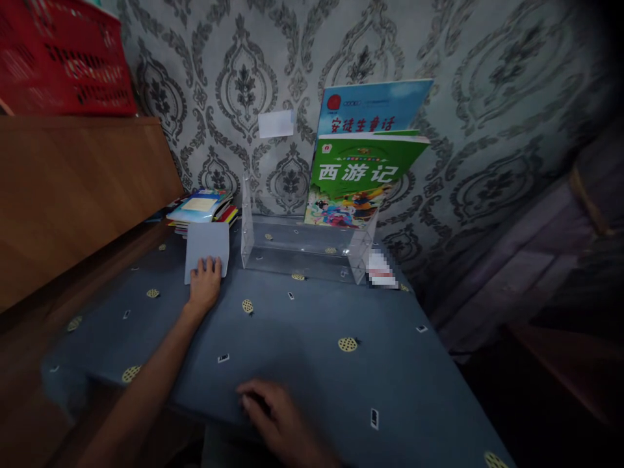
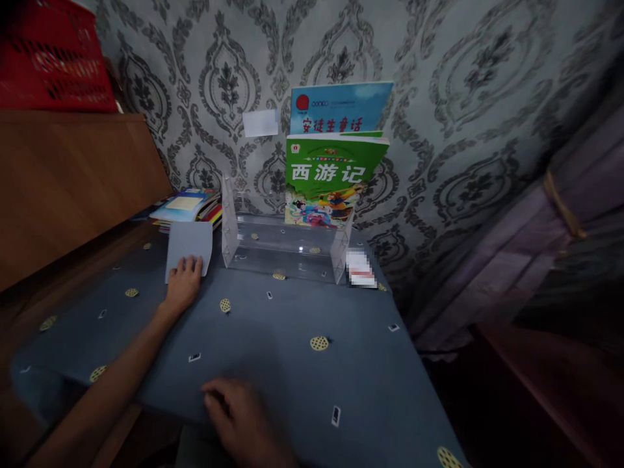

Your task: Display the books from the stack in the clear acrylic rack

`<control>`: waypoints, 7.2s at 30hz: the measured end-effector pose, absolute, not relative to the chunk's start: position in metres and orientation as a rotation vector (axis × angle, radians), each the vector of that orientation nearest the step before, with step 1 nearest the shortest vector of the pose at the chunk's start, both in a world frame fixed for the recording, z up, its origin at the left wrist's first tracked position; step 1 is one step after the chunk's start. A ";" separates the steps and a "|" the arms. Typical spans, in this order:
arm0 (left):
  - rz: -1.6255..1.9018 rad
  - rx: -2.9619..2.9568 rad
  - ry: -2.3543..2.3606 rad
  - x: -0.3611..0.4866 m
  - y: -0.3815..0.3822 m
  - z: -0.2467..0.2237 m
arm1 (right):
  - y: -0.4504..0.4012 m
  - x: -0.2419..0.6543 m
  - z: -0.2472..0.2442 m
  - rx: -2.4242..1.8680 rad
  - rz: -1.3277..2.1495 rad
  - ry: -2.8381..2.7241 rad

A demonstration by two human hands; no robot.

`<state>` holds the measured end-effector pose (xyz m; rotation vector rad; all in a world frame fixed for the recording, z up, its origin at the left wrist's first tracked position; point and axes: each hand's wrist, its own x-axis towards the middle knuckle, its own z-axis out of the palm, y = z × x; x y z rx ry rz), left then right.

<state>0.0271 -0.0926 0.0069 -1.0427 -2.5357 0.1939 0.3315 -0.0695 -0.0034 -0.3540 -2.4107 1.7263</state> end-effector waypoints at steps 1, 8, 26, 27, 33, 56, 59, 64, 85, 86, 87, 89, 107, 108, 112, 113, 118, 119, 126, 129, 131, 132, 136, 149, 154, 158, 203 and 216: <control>0.192 -1.048 -2.535 0.029 -0.093 0.007 | -0.070 0.331 -0.003 -0.343 1.731 -2.413; 0.272 -1.097 -2.595 0.045 -0.097 0.010 | -0.069 0.332 -0.004 -0.338 1.731 -2.454; 0.364 -1.334 -2.746 0.141 -0.088 0.052 | -0.070 0.330 0.001 -0.200 1.612 -2.426; 0.340 -1.378 -2.744 0.150 -0.085 0.054 | -0.070 0.330 0.001 -0.192 1.615 -2.416; 0.108 -1.421 -2.780 0.132 -0.079 0.067 | -0.070 0.330 0.001 -0.192 1.617 -2.407; 0.201 -1.363 -2.707 0.127 -0.109 0.045 | -0.033 0.348 0.005 -0.262 1.338 -2.437; 0.213 -1.459 -2.680 0.155 -0.097 0.042 | -0.021 0.355 0.009 -0.244 1.242 -2.494; 0.220 -1.609 -2.649 0.194 -0.079 0.040 | -0.004 0.364 0.012 -0.216 1.058 -2.590; -0.166 -1.953 -2.182 0.194 -0.044 -0.001 | 0.092 0.345 0.000 -0.624 0.502 -2.875; -0.185 -1.965 -2.171 0.192 -0.043 -0.002 | 0.097 0.348 0.000 -0.693 0.491 -2.867; -0.205 -1.977 -2.160 0.189 -0.042 -0.003 | 0.102 0.351 0.000 -0.744 0.484 -2.855; -0.248 -2.000 -2.153 0.184 -0.039 -0.003 | 0.108 0.357 -0.001 -0.793 0.469 -2.840; -0.286 -2.065 -2.162 0.175 -0.022 -0.001 | 0.098 0.364 -0.002 -0.911 0.370 -2.793; -0.284 -2.041 -2.187 0.170 -0.025 0.001 | 0.097 0.364 -0.002 -0.911 0.369 -2.795; -0.300 -1.936 -2.298 0.151 -0.032 0.005 | 0.097 0.364 -0.001 -0.905 0.354 -2.794; -0.307 -1.922 -2.317 0.148 -0.033 0.004 | 0.097 0.364 -0.002 -0.905 0.350 -2.794; -0.344 -1.918 -2.330 0.144 -0.030 0.000 | 0.095 0.365 -0.002 -0.915 0.328 -2.793; -0.345 -1.920 -2.328 0.145 -0.029 -0.001 | 0.095 0.365 -0.002 -0.916 0.317 -2.790; -0.321 -1.909 -2.320 0.152 -0.030 0.005 | 0.089 0.367 0.002 -0.588 0.316 -2.820; -0.335 -1.931 -2.270 0.154 -0.032 0.006 | 0.081 0.365 0.000 -0.287 0.411 -2.857; -0.364 -1.953 -2.261 0.156 -0.033 0.004 | 0.076 0.364 -0.002 -0.180 0.459 -2.873; -0.377 -1.964 -2.260 0.156 -0.033 0.003 | 0.073 0.364 -0.003 -0.170 0.474 -2.879; -0.394 -1.980 -2.238 0.157 -0.034 -0.001 | 0.073 0.364 -0.005 -0.298 0.516 -2.895; -0.531 -2.231 -1.810 0.177 -0.037 0.004 | 0.131 0.375 -0.016 -0.614 0.505 -2.781; -0.489 -2.545 -1.606 0.212 -0.040 0.007 | 0.132 0.372 -0.017 -0.606 0.474 -2.729; -0.443 -2.553 -1.605 0.220 -0.039 0.006 | 0.132 0.371 -0.015 -0.599 0.443 -2.727; -0.184 -2.167 -1.552 0.230 -0.041 0.010 | 0.153 0.395 0.015 -0.087 1.629 -2.597; -0.163 -2.116 -1.672 0.225 -0.036 0.011 | 0.153 0.384 -0.002 -0.078 1.573 -2.419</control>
